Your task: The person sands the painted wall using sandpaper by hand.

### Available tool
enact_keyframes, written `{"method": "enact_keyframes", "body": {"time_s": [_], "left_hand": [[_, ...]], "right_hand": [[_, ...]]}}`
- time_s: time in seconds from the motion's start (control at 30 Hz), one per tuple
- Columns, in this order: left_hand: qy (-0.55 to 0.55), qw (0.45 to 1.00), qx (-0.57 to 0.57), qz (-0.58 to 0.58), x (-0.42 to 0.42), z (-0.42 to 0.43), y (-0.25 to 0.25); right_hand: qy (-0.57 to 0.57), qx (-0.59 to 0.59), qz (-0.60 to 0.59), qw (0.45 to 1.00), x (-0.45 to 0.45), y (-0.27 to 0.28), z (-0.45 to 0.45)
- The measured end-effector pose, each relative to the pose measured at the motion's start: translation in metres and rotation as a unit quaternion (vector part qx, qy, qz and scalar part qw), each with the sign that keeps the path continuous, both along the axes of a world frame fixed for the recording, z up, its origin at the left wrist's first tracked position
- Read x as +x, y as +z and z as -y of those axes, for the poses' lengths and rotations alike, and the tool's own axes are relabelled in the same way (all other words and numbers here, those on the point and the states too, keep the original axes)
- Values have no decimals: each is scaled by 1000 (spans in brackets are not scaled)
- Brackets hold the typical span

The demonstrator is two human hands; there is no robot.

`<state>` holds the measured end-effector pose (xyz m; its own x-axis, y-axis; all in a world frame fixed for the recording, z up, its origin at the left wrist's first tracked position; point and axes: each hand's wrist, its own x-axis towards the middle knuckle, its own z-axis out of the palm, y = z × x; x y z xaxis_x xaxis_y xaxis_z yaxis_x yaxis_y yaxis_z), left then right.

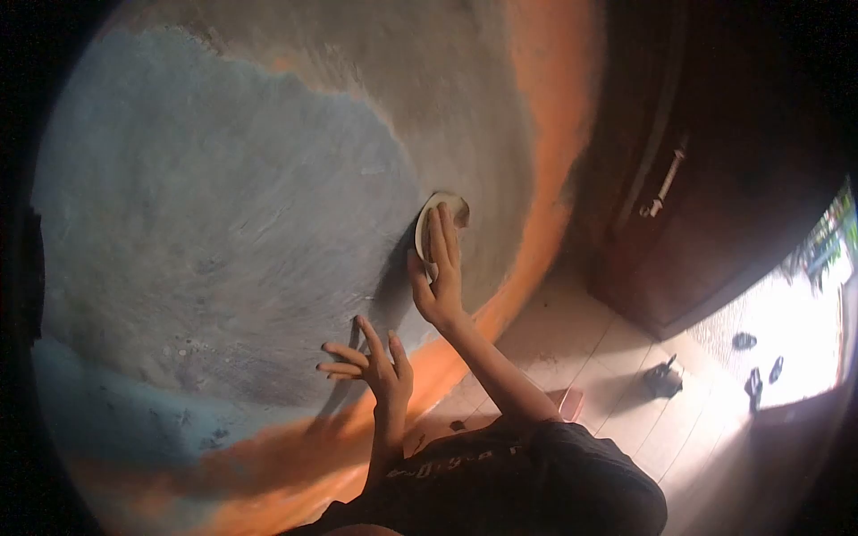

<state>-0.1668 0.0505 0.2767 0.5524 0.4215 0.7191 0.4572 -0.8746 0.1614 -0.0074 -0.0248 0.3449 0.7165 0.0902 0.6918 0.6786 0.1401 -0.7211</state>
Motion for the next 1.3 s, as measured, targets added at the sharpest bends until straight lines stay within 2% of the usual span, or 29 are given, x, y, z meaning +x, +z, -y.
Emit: {"method": "enact_keyframes", "body": {"time_s": [0.03, 0.13, 0.17, 0.23, 0.27, 0.3, 0.33, 0.43, 0.5, 0.53, 0.57, 0.6, 0.63, 0.7, 0.77, 0.83, 0.87, 0.9, 0.97, 1.0, 1.1, 1.13, 1.17, 1.23, 1.27, 1.3], "left_hand": [[-4, 1000, -7, -25, 8, 7, 0], [14, 999, -32, 16, 27, 25, 18], [5, 999, -23, 45, 33, 24, 35], [53, 997, 21, 48, 40, 14, 81], [65, 996, 57, 31, 39, 10, 111], [77, 993, 91, 14, 38, 7, 138], [98, 991, 90, 22, 35, 4, 162], [134, 982, 133, -12, 25, 3, 217], [65, 979, 193, -17, 22, 0, 239], [76, 965, 245, -52, 22, -6, 245], [88, 964, 246, -51, 20, -11, 250], [86, 954, 286, -39, 16, -18, 253], [83, 941, 325, -31, 14, -24, 257], [105, 934, 341, 1, 1, -34, 270], [128, 924, 359, 38, -14, -45, 282], [126, 924, 357, 55, -35, -55, 285], [121, 918, 371, 72, -42, -63, 285], [131, 917, 371, 71, -51, -70, 285], [137, 911, 378, 94, -70, -81, 285], [142, 910, 377, 97, -83, -87, 283], [185, 909, 359, 102, -117, -105, 276], [188, 904, 367, 111, -131, -114, 275], [192, 899, 376, 120, -144, -122, 276], [182, 900, 378, 117, -174, -136, 276], [174, 902, 380, 111, -189, -142, 275], [174, 902, 379, 112, -205, -149, 275]], "right_hand": [[18, -3, 3, 1000, 3, -6, 3], [9, -161, 103, 981, -13, -48, 11], [29, -153, 114, 981, -7, -46, 10], [14, -207, 161, 965, 2, -44, 19], [-9, -215, 225, 950, 20, -32, 21], [11, -210, 238, 948, 36, -11, 23], [-11, -220, 282, 934, 51, 15, 26], [-44, -219, 373, 900, 37, 75, 33], [-57, -208, 416, 884, 32, 90, 26], [-44, -222, 468, 854, 38, 91, 23], [-33, -235, 517, 822, 43, 94, 21], [-74, -195, 530, 822, 48, 105, 17], [-66, -191, 534, 821, 57, 120, 16], [-120, -131, 443, 879, 68, 142, 17], [-96, -114, 446, 882, 59, 145, 8], [-105, -154, 613, 768, 43, 134, -6], [-101, -159, 635, 749, 37, 137, -11], [-94, -154, 639, 748, 30, 144, -14], [-95, -206, 560, 797, 15, 174, -14], [-98, -151, 526, 831, 11, 187, -24], [-138, -178, 552, 803, -20, 188, -43], [-108, -157, 599, 777, -35, 178, -55], [-110, -158, 598, 778, -43, 177, -61], [-62, -175, 644, 742, -60, 184, -75], [-26, -126, 606, 785, -75, 200, -78], [-26, -127, 607, 784, -83, 215, -86]]}}
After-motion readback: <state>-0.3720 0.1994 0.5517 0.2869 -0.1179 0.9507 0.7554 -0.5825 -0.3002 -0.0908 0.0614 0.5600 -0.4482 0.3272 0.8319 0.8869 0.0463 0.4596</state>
